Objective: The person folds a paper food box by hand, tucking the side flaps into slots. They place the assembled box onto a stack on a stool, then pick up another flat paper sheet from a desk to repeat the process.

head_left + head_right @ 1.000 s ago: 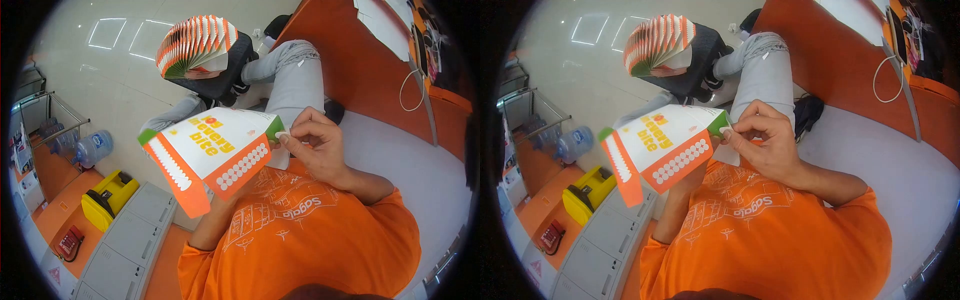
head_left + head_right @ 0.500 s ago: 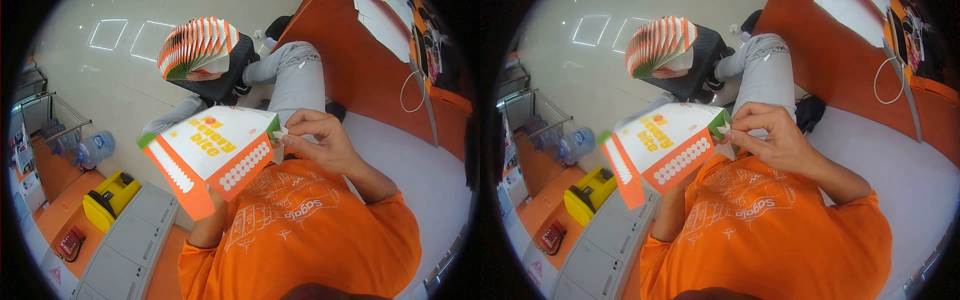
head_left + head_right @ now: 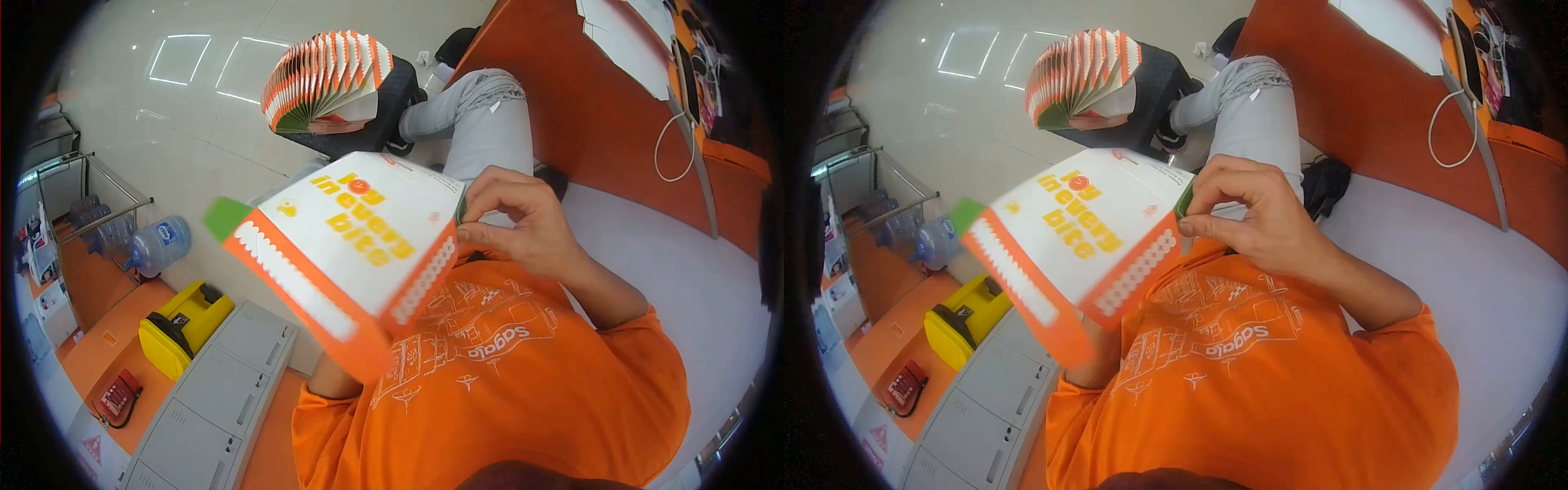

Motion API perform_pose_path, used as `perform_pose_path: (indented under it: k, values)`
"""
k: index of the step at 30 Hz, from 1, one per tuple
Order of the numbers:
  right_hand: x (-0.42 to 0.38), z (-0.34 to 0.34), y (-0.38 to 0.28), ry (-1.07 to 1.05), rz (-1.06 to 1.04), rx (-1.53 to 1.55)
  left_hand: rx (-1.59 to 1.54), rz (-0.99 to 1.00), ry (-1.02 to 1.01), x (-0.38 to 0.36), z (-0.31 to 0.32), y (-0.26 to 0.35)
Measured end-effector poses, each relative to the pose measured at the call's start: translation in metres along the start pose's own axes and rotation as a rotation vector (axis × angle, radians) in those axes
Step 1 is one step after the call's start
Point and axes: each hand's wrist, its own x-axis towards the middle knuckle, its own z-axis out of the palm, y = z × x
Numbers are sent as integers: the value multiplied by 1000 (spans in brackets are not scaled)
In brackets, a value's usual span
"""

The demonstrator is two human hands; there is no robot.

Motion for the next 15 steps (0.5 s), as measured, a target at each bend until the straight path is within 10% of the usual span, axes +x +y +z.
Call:
perform_pose_path:
  k: [5, 13, 15]
  values:
    - [3, 14, 15, 151, 53, 264, -907, -467, -197, 41, 30, 37]
    - [19, 8, 65, 299, 321, 61, 115, 512, -35, 27, -7, 128]
    - [25, -5, 72, -71, 406, 288, 201, 716, 15, 29, -35, 135]
